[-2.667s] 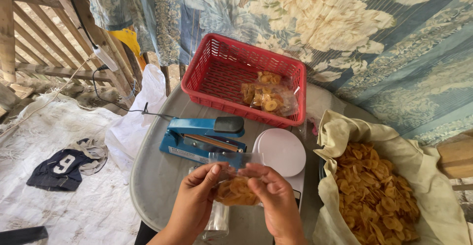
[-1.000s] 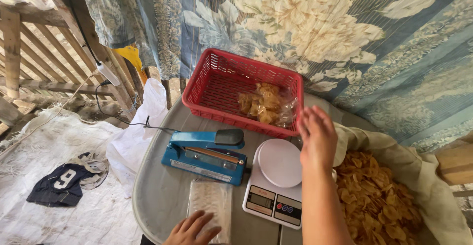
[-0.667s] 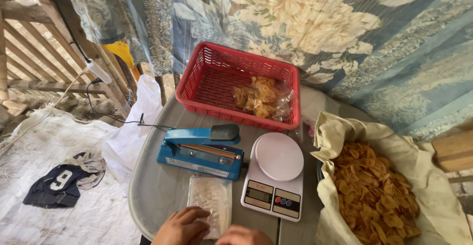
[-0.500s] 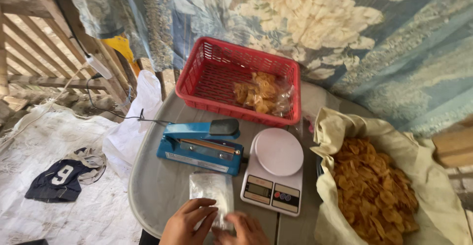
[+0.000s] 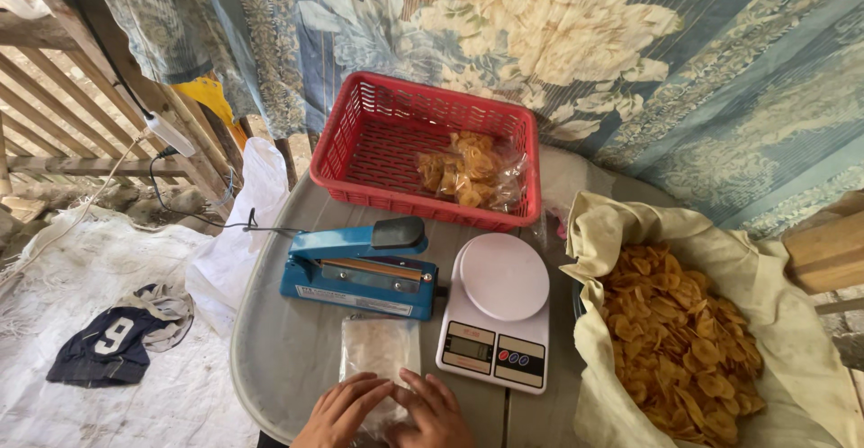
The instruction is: The person places pieces of fried fruit into small clear bags, weighs each bag on a digital scale to reach a target weight, and then uses a heat sealer to close the bags, placing the finished bags into a red basket.
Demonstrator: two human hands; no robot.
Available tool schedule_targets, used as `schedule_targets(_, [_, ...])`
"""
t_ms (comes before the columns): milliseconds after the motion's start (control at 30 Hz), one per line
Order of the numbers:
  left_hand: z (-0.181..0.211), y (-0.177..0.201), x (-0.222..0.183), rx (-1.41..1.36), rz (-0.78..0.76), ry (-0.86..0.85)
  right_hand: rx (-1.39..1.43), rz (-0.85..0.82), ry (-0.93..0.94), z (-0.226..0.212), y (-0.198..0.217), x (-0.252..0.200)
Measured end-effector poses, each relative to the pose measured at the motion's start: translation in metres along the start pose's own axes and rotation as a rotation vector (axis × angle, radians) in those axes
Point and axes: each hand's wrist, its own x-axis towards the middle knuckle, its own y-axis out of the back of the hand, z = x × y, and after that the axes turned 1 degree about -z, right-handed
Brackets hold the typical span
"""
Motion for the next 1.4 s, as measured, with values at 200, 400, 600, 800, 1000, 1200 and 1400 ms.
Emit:
schedule_targets(200, [0.018,0.022,0.011,0.081,-0.051,-0.077,0.268,0.086,-0.042,-0.005,0.042,0.006])
schedule_targets(400, [0.077,0.064,0.058,-0.258,-0.009,-0.208,0.478,0.186,-0.246,-0.005,0.12,0.016])
schedule_targets(600, [0.111,0.091,0.095,-0.428,-0.268,0.332,0.778,0.184,-0.624,0.018,0.193,0.041])
schedule_targets(800, [0.107,0.056,0.114,-1.156,-0.146,0.271,1.028,0.476,-0.763,0.055,0.195,0.027])
schedule_targets(1000, [0.108,0.012,0.127,-1.306,0.078,0.401,0.993,0.69,-0.85,0.054,0.201,0.033])
schedule_targets(1200, [0.122,0.0,0.132,-1.203,0.24,0.388,0.2,0.703,-0.524,0.013,0.204,0.021])
schedule_targets(1400, [0.147,0.005,0.133,-1.406,-0.003,0.348,0.959,0.404,-0.767,0.014,0.17,0.016])
